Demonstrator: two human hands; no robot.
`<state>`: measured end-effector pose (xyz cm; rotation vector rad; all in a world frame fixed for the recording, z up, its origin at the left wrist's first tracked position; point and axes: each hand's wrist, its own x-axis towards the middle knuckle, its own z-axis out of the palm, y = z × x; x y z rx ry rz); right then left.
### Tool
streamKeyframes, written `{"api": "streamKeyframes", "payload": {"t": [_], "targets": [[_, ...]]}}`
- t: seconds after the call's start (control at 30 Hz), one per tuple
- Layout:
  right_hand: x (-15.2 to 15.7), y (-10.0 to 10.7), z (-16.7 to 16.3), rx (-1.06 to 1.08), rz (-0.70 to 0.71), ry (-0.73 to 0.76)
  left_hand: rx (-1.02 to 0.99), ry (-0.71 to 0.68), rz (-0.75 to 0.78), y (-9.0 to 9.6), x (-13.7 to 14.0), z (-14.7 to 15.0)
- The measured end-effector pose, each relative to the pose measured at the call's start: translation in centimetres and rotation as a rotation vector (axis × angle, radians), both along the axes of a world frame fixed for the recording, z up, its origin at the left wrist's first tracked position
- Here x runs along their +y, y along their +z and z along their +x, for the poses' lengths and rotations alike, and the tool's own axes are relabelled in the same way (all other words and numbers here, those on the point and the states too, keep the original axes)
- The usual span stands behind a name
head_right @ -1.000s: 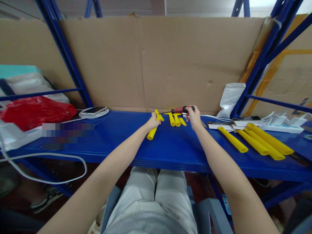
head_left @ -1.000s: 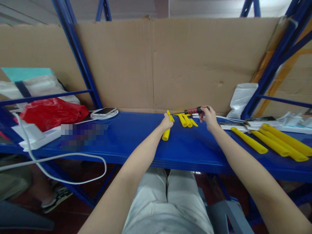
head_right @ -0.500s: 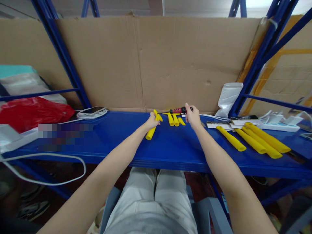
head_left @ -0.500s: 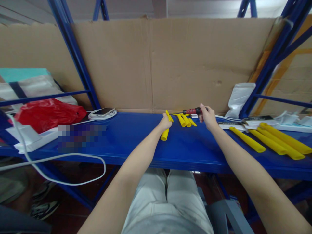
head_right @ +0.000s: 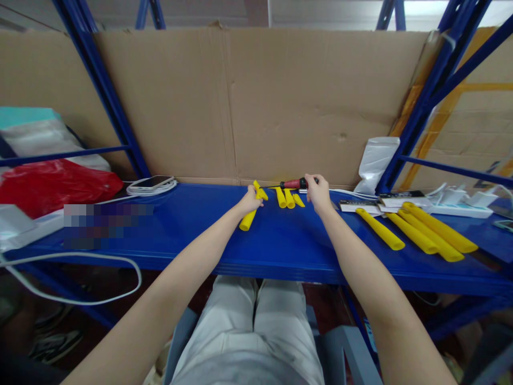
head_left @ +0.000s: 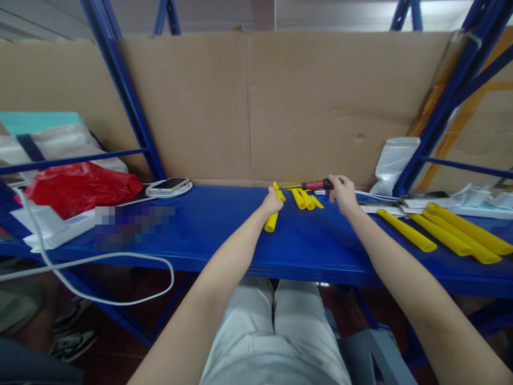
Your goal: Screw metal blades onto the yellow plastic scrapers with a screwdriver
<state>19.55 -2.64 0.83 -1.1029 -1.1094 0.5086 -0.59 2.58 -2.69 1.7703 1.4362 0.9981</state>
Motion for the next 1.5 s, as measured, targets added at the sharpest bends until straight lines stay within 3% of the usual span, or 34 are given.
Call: {"api": "streamKeyframes", "payload": {"t": [0.23,0.47,0.87,1.1,1.37,1.5], "targets": [[0.0,0.1,-0.2,0.042,0.016,0.045,0.000,-0.011,-0.016,0.1,0.0,0.1],[-0.3,0.4,-0.5,0.128,-0.062,-0.024,-0.019,-0.015,0.013,-0.1,0.1,0.1],[-0.1,0.2,0.1,0.165,-0.069,0.000,-0.043,-0.041,-0.005,-0.7,1.0,0.1],[-0.1,0.2,0.1,0.038,-0.026,-0.057,-0.002,-0.033,-0.010,-0.5,0.8,0.0],[-0.2,0.3,0.1,0.077,-0.033,0.003,0.009,-0.039,0.000,-0.5,1.0,0.0],[0.0,0.0,0.4,0.053,-0.028,-0.051,0.012,-0.036,0.005,-0.6,1.0,0.0]]}}
